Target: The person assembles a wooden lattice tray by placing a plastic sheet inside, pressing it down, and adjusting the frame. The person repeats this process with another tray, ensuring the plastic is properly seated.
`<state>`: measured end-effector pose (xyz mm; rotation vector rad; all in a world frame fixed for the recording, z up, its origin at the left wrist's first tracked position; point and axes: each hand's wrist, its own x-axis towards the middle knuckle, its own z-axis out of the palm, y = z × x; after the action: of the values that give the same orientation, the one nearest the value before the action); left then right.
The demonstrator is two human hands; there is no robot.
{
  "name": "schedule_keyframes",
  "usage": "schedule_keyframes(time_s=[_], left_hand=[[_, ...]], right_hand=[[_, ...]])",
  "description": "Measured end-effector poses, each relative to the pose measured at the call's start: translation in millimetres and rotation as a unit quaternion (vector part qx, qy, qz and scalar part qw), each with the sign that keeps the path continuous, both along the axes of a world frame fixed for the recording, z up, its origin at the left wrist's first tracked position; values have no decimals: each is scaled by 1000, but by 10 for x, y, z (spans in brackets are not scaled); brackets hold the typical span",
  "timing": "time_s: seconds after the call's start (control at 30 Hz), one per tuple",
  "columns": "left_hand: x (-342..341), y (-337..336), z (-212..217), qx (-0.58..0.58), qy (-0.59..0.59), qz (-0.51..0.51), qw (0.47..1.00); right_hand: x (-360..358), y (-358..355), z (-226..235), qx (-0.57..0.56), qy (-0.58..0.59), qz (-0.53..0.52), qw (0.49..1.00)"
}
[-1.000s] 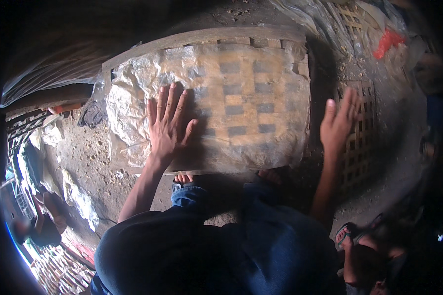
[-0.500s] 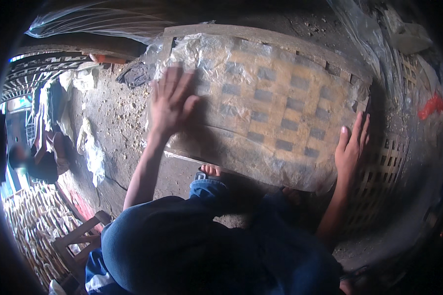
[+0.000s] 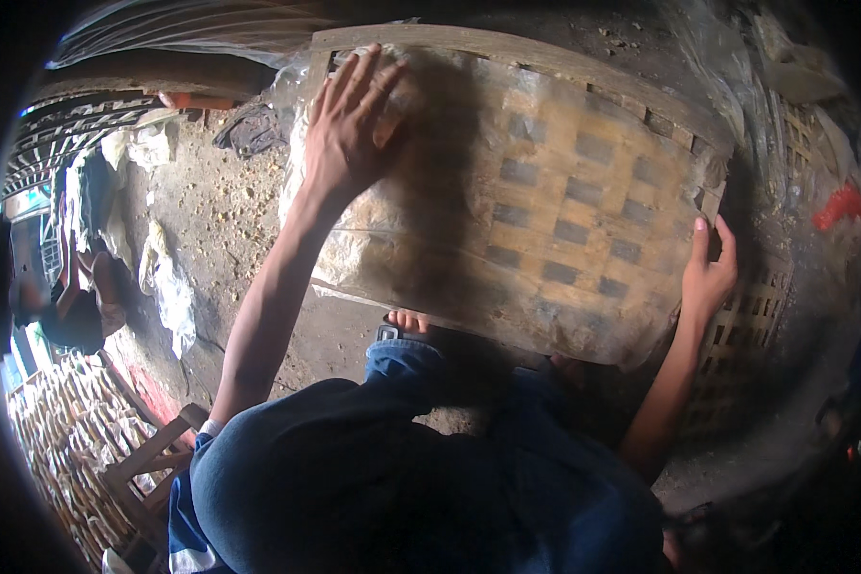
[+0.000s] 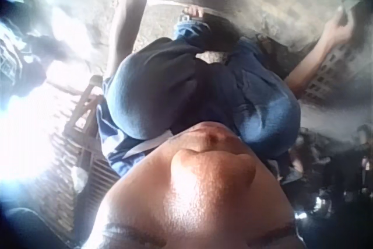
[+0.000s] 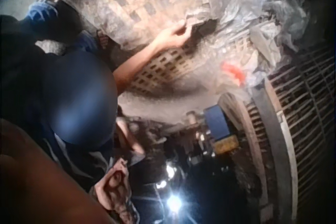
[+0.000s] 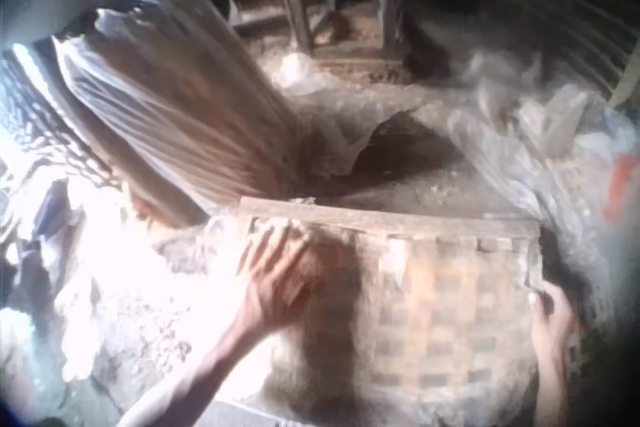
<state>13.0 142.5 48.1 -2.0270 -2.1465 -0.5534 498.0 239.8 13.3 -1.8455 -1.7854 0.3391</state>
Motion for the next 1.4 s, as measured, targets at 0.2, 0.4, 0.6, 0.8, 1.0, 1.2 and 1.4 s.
schedule_keyframes(time_s=[0.2,0.4,0.6,0.8,1.0,1.2,1.4], left_hand=[[-311,312,-34,81,16,36,996],[-344,387,67,92,-124,5,988],[-298,423,81,164,-63,-12,984],[-317,331,-24,136,-88,14,987],[-306,337,33,149,-68,5,986],[-422,413,0,190,-46,1,981],[-368,398,-100,187,-36,5,982]], right_hand=[[100,116,-2,82,19,12,996],[-179,53,108,150,-39,31,987],[-148,243,87,121,-8,46,992],[-282,624,152,103,1,68,992],[-281,756,82,129,35,87,987],[-259,852,139,95,104,168,976],[-176,917,155,228,-129,259,930]])
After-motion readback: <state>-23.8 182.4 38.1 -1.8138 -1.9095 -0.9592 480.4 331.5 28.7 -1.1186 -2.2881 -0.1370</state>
